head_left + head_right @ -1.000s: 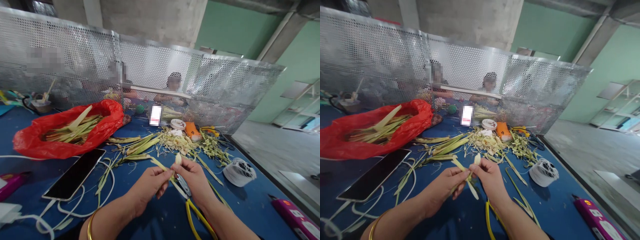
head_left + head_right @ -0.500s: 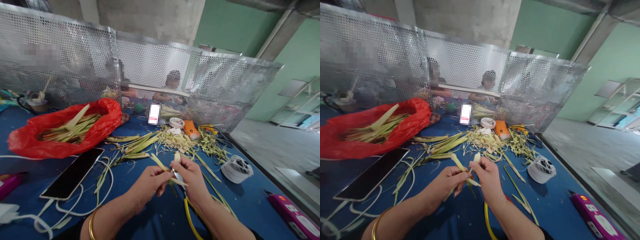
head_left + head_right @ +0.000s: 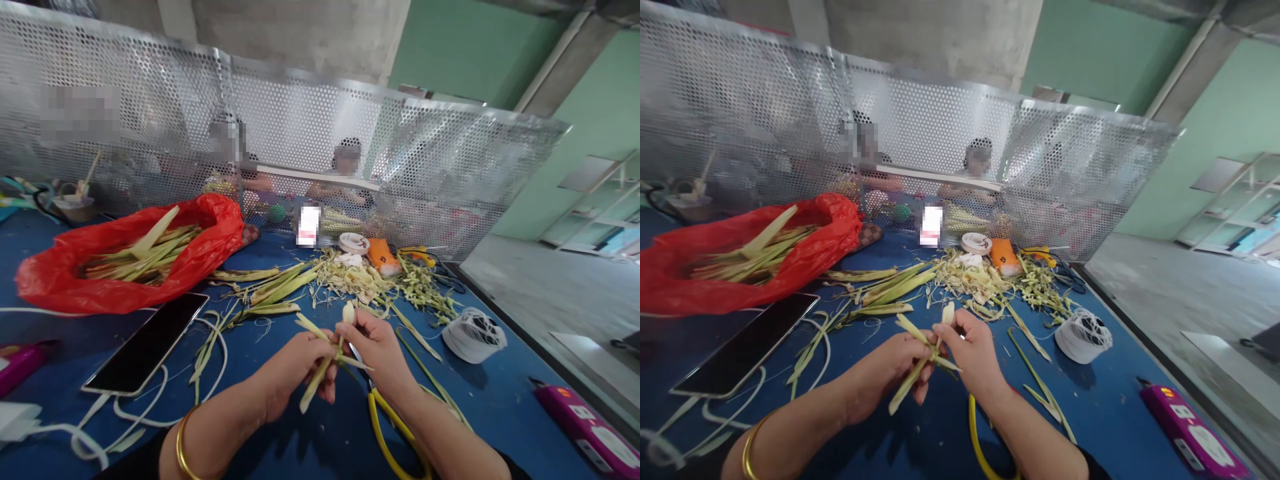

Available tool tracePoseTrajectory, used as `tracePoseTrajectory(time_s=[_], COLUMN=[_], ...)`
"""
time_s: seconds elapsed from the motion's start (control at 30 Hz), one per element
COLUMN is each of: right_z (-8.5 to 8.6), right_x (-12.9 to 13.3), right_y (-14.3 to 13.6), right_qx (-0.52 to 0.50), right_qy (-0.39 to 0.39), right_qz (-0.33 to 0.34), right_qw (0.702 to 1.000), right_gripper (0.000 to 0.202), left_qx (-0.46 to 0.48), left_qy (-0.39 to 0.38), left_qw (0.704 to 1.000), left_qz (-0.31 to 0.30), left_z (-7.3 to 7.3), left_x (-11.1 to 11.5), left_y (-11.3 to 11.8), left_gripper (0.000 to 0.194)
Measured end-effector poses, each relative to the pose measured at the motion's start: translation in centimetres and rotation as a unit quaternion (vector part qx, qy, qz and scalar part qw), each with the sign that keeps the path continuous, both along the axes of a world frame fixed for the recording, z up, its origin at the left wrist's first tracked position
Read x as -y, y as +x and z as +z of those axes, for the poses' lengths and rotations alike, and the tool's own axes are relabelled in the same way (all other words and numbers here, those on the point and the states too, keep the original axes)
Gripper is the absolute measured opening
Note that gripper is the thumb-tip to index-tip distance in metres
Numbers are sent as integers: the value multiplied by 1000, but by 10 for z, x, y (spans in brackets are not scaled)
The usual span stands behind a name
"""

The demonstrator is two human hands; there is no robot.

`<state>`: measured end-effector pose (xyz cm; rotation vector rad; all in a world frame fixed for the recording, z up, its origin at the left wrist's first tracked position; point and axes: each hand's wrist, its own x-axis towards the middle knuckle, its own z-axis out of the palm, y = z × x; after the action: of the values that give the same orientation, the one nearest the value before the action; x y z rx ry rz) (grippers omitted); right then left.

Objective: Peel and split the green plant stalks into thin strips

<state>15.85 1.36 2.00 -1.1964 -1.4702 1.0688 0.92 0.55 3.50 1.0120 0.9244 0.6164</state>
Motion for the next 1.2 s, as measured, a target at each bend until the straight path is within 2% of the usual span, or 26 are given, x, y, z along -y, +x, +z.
tracePoseTrajectory(time_s=[0.07, 0.13, 0.2, 0.27, 0.37, 0.43, 0.57, 0.8, 0.9, 0.97, 1.07, 1.13, 1.2], right_z=[1, 2, 5, 9, 14, 14, 10, 4, 3, 4, 8, 11, 14], right_x=[-2, -4, -5, -3, 1, 3, 7, 12, 13, 10, 3, -3, -7], right_y=[2, 5, 6, 7, 4, 1, -1, -7, -9, -8, 1, 8, 14], right_qx=[4, 13, 43, 96, 161, 162, 118, 101, 101, 96, 90, 81, 56], right_qy=[-4, 22, 76, 119, 141, 146, 151, 165, 164, 158, 165, 163, 117], right_qz=[2, -31, -53, -14, 64, 60, 23, -9, -16, -14, -34, -95, -139], right_qw=[1000, 999, 995, 988, 975, 974, 981, 981, 981, 983, 982, 979, 982], right_gripper=[26, 16, 24, 25, 4, 10, 18, 21, 19, 17, 8, 20, 30], left_qx=[-11, -29, -48, -74, -149, -173, -142, -121, -114, -110, -87, -51, -15], left_qy=[17, 58, 94, 121, 158, 165, 175, 217, 208, 194, 123, 58, 22], left_qw=[1000, 998, 994, 990, 975, 970, 973, 965, 967, 971, 989, 996, 996], left_qz=[8, 18, 9, -19, -50, -45, -47, -88, -96, -80, -10, 42, 83], left_z=[-3, -6, -9, -10, -10, -9, -9, -20, -21, -20, -13, -5, 4], left_x=[0, 0, 1, 3, 5, 5, 4, 3, 3, 4, 5, 4, 4], left_y=[0, 1, 2, 2, 3, 3, 4, 3, 5, 7, 7, 5, 2], left_gripper=[15, 19, 22, 23, 29, 34, 34, 38, 37, 37, 42, 46, 50])
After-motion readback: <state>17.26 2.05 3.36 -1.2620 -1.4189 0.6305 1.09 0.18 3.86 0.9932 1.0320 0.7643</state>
